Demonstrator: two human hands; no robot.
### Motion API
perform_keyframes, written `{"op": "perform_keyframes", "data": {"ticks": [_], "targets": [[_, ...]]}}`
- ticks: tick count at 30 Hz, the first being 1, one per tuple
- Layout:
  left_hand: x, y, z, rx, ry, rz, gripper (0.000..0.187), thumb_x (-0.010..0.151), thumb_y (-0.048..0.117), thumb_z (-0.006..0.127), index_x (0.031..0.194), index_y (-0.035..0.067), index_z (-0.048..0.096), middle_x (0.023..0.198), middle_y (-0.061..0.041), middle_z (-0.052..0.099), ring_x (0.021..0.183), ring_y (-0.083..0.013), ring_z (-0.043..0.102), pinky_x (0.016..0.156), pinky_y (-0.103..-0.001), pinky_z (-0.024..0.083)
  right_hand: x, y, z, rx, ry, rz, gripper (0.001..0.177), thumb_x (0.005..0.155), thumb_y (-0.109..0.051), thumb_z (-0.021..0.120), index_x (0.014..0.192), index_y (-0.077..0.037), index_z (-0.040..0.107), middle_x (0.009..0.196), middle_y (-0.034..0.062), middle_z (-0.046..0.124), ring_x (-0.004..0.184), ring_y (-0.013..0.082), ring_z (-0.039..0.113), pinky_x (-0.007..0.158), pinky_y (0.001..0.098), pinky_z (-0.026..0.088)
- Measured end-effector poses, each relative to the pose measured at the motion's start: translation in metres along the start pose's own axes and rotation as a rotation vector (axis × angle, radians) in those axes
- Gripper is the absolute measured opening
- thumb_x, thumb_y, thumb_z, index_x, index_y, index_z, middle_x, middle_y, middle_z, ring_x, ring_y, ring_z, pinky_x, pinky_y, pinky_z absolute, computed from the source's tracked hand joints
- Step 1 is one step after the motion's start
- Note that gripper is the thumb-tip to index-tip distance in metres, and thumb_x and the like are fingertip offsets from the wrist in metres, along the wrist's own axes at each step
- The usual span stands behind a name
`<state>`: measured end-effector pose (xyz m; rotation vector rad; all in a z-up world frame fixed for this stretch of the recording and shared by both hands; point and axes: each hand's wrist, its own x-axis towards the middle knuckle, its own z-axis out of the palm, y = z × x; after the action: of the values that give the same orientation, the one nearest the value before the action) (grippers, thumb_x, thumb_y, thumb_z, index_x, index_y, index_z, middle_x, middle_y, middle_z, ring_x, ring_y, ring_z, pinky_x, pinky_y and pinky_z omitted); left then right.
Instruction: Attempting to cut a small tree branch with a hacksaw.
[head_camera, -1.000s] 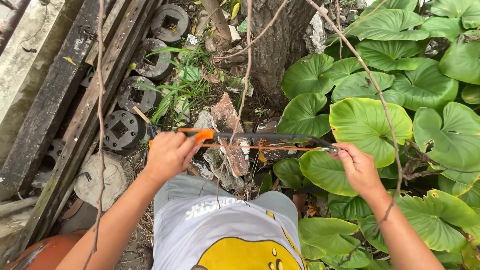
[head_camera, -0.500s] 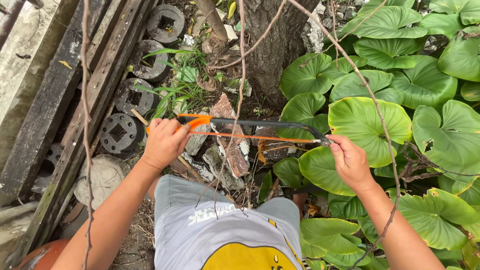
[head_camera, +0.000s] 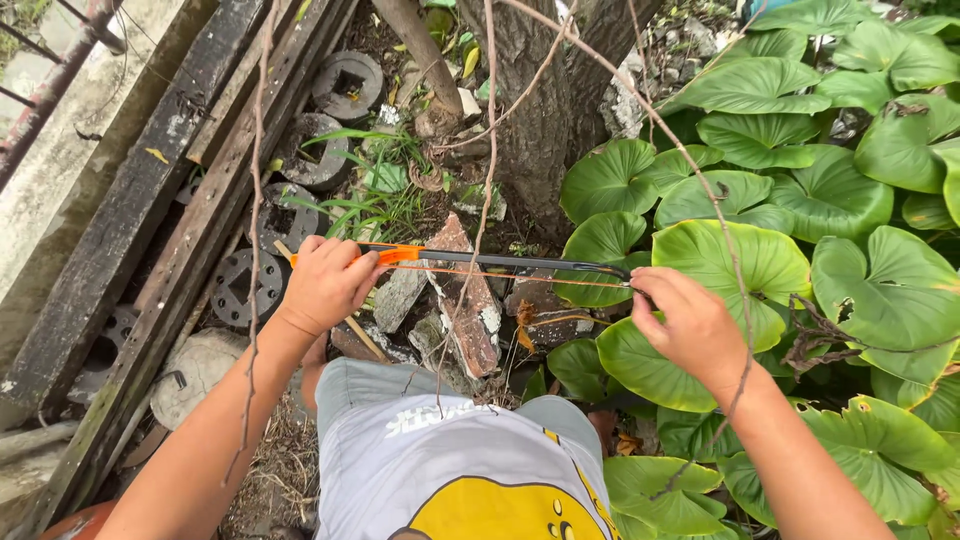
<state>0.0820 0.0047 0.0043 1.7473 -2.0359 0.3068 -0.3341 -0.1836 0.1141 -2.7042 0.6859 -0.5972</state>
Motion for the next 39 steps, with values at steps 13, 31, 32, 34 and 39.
{"op": "perform_keyframes", "data": {"ticks": [13, 31, 32, 34, 39], "targets": [[-0.001, 0.001, -0.004, 0.021, -0.004, -0.041, 0.016, 0.091, 0.027, 0.077, 0.091, 0.015, 0.066, 0.079, -0.003, 0.05, 0.076, -0.0226, 0.055, 0.076, -0.041, 0.039, 0.012, -0.009, 0.019, -0.137, 0.042, 0.097, 0.012, 0.084, -0.004, 0.074, 0.094, -0.003, 0.068, 0.095, 0.0094, 0.069, 0.079, 0.0285, 0.068, 0.072, 0.0381, 0.057], [-0.024, -0.021, -0.004, -0.077, -0.058, -0.102, 0.014, 0.087, 0.024, 0.077, 0.088, 0.015, 0.067, 0.075, -0.002, 0.052, 0.072, -0.0227, 0.056, 0.072, -0.04, 0.038, -0.002, 0.028, 0.02, 0.712, -0.213, 0.366, 0.034, 0.088, -0.006, 0.067, 0.122, -0.003, 0.067, 0.114, 0.0056, 0.07, 0.1, 0.0126, 0.069, 0.086, 0.0316, 0.058], [-0.024, -0.022, -0.005, -0.117, -0.066, -0.102, 0.014, 0.087, 0.024, 0.077, 0.086, 0.014, 0.067, 0.075, -0.002, 0.053, 0.073, -0.0229, 0.056, 0.072, -0.04, 0.038, -0.009, 0.033, 0.023, 0.838, -0.227, 0.518, 0.034, 0.091, -0.005, 0.066, 0.125, -0.006, 0.067, 0.115, 0.0029, 0.073, 0.101, 0.0087, 0.069, 0.087, 0.0299, 0.056], [-0.028, -0.023, -0.004, -0.136, -0.036, -0.094, 0.014, 0.087, 0.023, 0.076, 0.09, 0.013, 0.067, 0.078, -0.002, 0.053, 0.074, -0.023, 0.056, 0.074, -0.04, 0.039, -0.008, 0.029, 0.022, 0.597, -0.219, 0.498, 0.03, 0.092, -0.007, 0.067, 0.122, -0.007, 0.071, 0.108, 0.0039, 0.076, 0.093, 0.012, 0.072, 0.081, 0.0303, 0.057], [-0.027, -0.023, -0.008, -0.129, -0.035, -0.115, 0.014, 0.087, 0.023, 0.077, 0.091, 0.013, 0.068, 0.075, -0.003, 0.051, 0.072, -0.0241, 0.055, 0.075, -0.04, 0.039, -0.006, 0.039, 0.024, 0.218, -0.094, 0.185, 0.023, 0.094, -0.011, 0.067, 0.116, -0.004, 0.071, 0.107, 0.0097, 0.076, 0.091, 0.0191, 0.073, 0.081, 0.028, 0.056]]}}
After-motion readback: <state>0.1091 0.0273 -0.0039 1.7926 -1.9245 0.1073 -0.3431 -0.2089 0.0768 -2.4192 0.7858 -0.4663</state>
